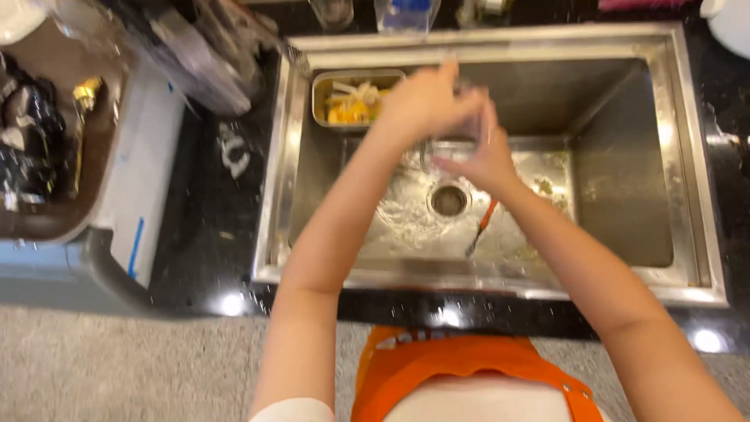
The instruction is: Washing a juicer component and a glass in a kitchen sink.
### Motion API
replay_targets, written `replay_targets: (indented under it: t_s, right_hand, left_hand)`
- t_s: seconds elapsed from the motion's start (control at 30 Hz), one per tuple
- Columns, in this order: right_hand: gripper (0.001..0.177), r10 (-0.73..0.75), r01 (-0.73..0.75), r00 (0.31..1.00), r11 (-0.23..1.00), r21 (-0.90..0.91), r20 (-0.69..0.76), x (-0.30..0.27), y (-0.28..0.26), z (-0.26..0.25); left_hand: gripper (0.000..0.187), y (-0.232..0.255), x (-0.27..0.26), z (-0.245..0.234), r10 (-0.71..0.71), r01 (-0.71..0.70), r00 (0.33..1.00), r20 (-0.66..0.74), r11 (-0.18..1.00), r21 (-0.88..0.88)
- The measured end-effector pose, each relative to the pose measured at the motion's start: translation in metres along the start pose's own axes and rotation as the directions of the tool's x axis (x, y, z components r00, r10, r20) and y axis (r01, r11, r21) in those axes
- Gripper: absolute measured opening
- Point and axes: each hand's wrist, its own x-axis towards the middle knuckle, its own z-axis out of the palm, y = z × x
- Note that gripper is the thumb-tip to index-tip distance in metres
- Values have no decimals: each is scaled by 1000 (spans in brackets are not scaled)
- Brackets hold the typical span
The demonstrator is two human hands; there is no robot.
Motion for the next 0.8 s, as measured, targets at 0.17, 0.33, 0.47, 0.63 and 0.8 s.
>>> replay_targets:
  t_s: [0.17, 0.33, 0.47, 0.63, 0.8]
  right_hand:
    - [109, 28, -19, 1000, 843, 538, -9, -4, 0, -18]
    - [108, 116, -77, 993, 589, 805, 11, -7, -20, -18]
    - [108, -26, -6, 999, 713, 701, 35, -6, -16, 1]
    - [111, -190, 96, 977, 789, 607, 93, -16, -21, 26]
    - [119, -249, 38, 950, 688, 725, 186, -29, -61, 49]
  left_hand:
    - [76, -7, -39, 21, -83, -87, 963, -255, 803, -590]
    - [73, 21, -78, 61, -181, 82, 964, 192, -488, -869]
    - [78, 30, -96, 83, -207, -23, 952, 225, -781, -625]
    - [73, 15, -119, 96, -249, -196, 968, 34, -829, -524]
    - [67, -11, -153, 108, -272, -312, 950, -156, -858, -409]
